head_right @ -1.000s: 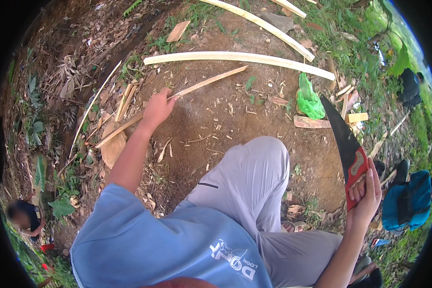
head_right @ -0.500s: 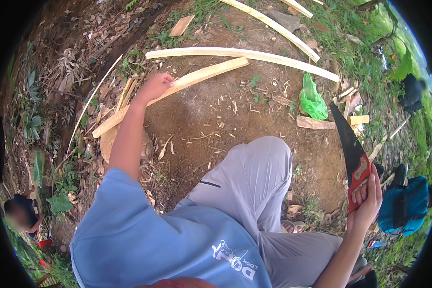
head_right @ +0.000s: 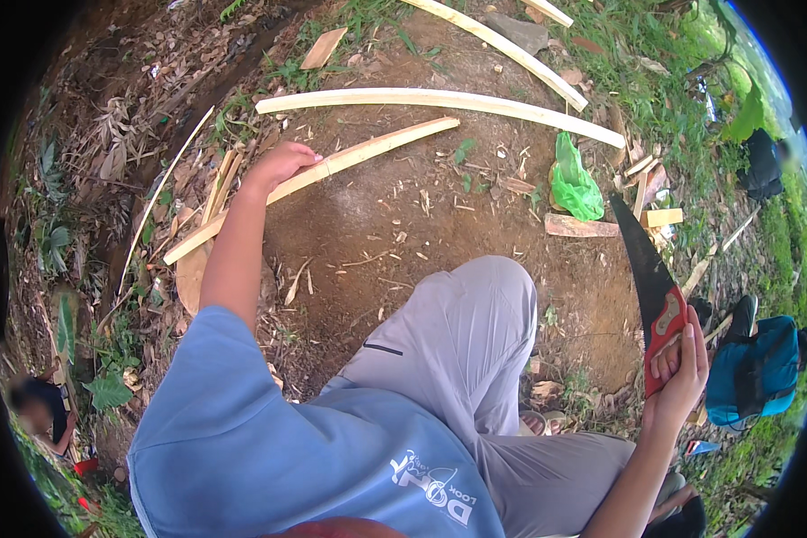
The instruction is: The person uses a hand saw to cut thin wooden strips into smaller pieces. They hold the wood against a rock on the ground and saw through it, then place the cut pieces aside.
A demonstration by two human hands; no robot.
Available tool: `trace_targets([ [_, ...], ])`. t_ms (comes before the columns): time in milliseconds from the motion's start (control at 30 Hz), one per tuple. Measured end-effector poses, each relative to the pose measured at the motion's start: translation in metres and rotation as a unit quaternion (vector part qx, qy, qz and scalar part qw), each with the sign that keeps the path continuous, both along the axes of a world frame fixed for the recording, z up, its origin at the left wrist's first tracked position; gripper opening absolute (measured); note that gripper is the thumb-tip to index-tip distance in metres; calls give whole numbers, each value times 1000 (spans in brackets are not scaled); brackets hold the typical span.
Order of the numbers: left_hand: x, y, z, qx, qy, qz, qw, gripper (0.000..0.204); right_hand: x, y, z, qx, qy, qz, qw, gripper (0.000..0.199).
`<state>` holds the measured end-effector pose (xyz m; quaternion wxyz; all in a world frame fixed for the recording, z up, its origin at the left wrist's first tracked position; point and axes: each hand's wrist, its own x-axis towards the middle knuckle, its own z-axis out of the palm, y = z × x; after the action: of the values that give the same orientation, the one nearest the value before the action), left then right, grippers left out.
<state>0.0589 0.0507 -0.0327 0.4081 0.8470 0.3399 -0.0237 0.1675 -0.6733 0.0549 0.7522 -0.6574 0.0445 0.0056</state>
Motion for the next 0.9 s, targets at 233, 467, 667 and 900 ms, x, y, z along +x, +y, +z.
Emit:
trace_targets([
  [233, -3, -11, -7, 39, -49, 18, 998, 27, 1, 2, -2, -13, 2, -10, 1000, 45],
  [467, -6, 5, -21, -86, -148, 105, 980, 27, 1, 3, 2, -8, 1, 2, 1000, 45],
  [667, -8, 17, -30, -33, -196, 142, 970, 33, -2, 10, 7, 3, 0, 4, 1000, 46],
  [900, 1, -5, -13, 27, -105, -14, 994, 34, -3, -1, 3, 3, -6, 6, 1000, 46],
])
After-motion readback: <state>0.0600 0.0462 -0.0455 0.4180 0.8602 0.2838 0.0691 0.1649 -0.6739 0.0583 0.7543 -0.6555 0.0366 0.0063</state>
